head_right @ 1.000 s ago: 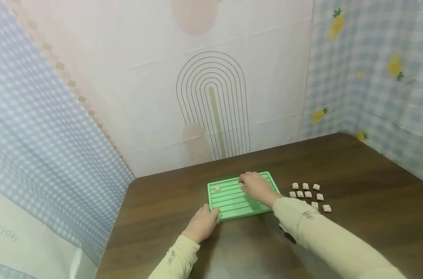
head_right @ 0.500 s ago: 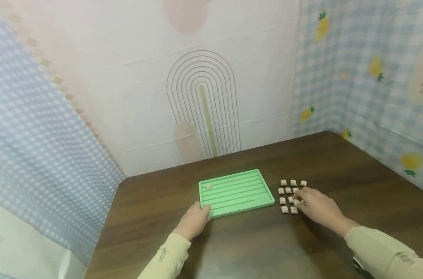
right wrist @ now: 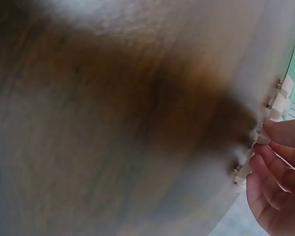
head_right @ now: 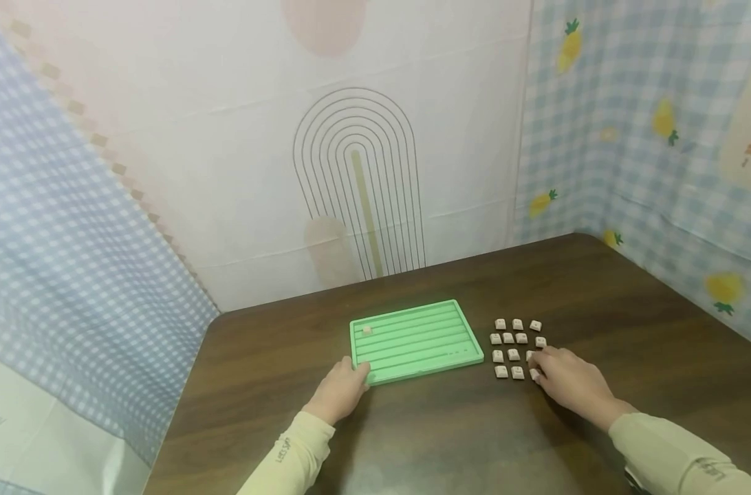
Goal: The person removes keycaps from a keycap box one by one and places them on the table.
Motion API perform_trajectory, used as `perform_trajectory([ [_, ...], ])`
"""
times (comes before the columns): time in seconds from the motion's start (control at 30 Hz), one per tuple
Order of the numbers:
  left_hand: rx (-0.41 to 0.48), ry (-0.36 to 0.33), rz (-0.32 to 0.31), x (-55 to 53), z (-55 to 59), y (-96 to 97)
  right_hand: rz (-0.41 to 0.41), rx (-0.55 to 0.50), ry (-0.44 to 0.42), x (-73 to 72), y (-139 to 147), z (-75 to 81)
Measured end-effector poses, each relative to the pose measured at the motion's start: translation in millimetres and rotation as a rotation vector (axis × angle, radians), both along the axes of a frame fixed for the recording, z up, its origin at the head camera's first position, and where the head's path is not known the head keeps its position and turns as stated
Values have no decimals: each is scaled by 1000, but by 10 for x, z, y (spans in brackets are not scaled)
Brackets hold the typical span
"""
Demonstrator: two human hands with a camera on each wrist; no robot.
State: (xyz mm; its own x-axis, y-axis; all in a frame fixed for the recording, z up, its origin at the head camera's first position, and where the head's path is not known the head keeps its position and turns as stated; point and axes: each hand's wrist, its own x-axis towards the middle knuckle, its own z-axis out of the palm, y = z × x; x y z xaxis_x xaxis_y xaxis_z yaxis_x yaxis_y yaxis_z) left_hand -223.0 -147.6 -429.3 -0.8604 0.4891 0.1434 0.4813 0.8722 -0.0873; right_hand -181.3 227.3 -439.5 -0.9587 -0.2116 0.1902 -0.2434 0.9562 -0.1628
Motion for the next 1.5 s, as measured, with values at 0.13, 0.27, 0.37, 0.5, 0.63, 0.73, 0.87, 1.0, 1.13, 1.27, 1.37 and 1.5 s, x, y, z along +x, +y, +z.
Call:
perform_trajectory([
  [0.13,9,-5,-1,-6,10,-27,4,6,14,-32,-12,-13],
  [0.27,11,-7,0,-38,-1,-55,6,9,0,-91,-37,15],
  [0.37,17,-5,3,-57,-6,-72,3,14,-11,-117,-65,57],
  [0.5,21,-4,13,-61,11,-80,10,6,-14,-137,-103,154],
  [0.63,22,-29,23,-58,37,-62,10,-19,-12,-190,-164,294],
  [0.73,24,-54,19,-50,32,-44,12,-17,5,-251,-243,390],
  [0.87,25,-53,2,-31,-2,-25,38,7,35,-359,-404,499],
  [1.0,13,-10,-17,-4,-37,-11,69,12,40,-530,-625,591],
  [1.13,-17,53,-24,-20,-40,-30,129,-5,14,-831,-929,631],
  [1.27,-23,61,-16,-34,-68,-36,207,-56,-30,-1105,-1286,542],
  [1.37,-29,37,-6,-47,-111,-27,240,-104,-73,-1247,-1562,414],
  [1.5,-47,31,6,-53,-135,-7,254,-165,-116,-1358,-1890,268],
])
